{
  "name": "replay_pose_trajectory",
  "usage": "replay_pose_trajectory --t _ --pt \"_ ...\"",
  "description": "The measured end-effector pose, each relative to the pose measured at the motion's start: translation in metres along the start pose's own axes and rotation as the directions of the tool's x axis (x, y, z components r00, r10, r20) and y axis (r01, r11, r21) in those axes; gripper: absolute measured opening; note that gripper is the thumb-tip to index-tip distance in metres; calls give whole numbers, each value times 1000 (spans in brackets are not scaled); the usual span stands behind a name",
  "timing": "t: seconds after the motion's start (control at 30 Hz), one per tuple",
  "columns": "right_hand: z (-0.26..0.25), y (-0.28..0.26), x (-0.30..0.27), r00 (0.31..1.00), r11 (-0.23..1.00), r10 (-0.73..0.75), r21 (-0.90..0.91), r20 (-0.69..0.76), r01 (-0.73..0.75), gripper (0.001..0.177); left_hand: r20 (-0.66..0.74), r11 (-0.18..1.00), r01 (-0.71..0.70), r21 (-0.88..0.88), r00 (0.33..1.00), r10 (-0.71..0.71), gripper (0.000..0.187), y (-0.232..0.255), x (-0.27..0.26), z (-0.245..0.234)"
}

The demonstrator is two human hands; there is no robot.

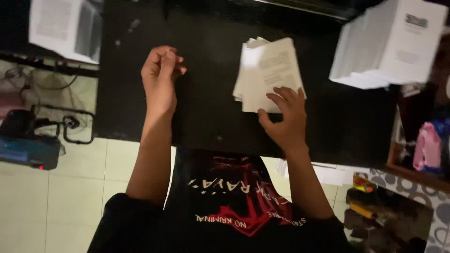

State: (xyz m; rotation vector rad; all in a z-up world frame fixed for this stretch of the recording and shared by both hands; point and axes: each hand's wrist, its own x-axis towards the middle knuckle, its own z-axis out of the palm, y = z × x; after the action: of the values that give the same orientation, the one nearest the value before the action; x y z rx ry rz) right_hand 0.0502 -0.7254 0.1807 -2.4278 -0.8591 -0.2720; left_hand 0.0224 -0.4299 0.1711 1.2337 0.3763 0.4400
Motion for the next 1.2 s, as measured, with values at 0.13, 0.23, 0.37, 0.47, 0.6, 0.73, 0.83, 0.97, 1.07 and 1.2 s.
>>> replay_pose_trajectory --t 0.13,0.23,0.37,0.47,0.6,0.73,0.83,0.97,1.07,1.2 --pt "28 -65 35 999 929 31 368 24 -38 21 -170 999 12 30 985 -7 5 2 21 -72" --pt "75 -118 69 986 825 -5 558 168 -91 20 -248 977 2 212 967 52 7 13 42 -140" --pt "161 -188 122 865 497 -61 767 498 -406 33 -194 812 -54 581 960 203 7 25 82 -252" --pt "307 -211 148 781 -103 58 782 622 -615 43 -138 623 -80 778 946 295 22 6 131 -334" --pt "324 -301 230 576 221 226 534 786 -816 88 83 402 -268 876 903 421 23 -40 199 -413" --pt "355 -330 259 398 180 396 355 828 -917 81 60 457 -169 873 968 242 31 -78 244 -442" --pt "388 -324 254 530 220 393 482 752 -848 58 80 533 -150 833 985 153 18 -71 246 -432" --pt "381 -327 261 586 312 362 498 725 -809 42 105 512 -153 846 987 120 19 -62 255 -430" --pt "389 -321 258 634 421 380 485 674 -767 31 95 547 -117 829 993 68 23 -63 261 -436" --pt "381 -325 262 533 331 416 423 737 -844 59 108 523 -146 840 989 102 21 -70 271 -441"
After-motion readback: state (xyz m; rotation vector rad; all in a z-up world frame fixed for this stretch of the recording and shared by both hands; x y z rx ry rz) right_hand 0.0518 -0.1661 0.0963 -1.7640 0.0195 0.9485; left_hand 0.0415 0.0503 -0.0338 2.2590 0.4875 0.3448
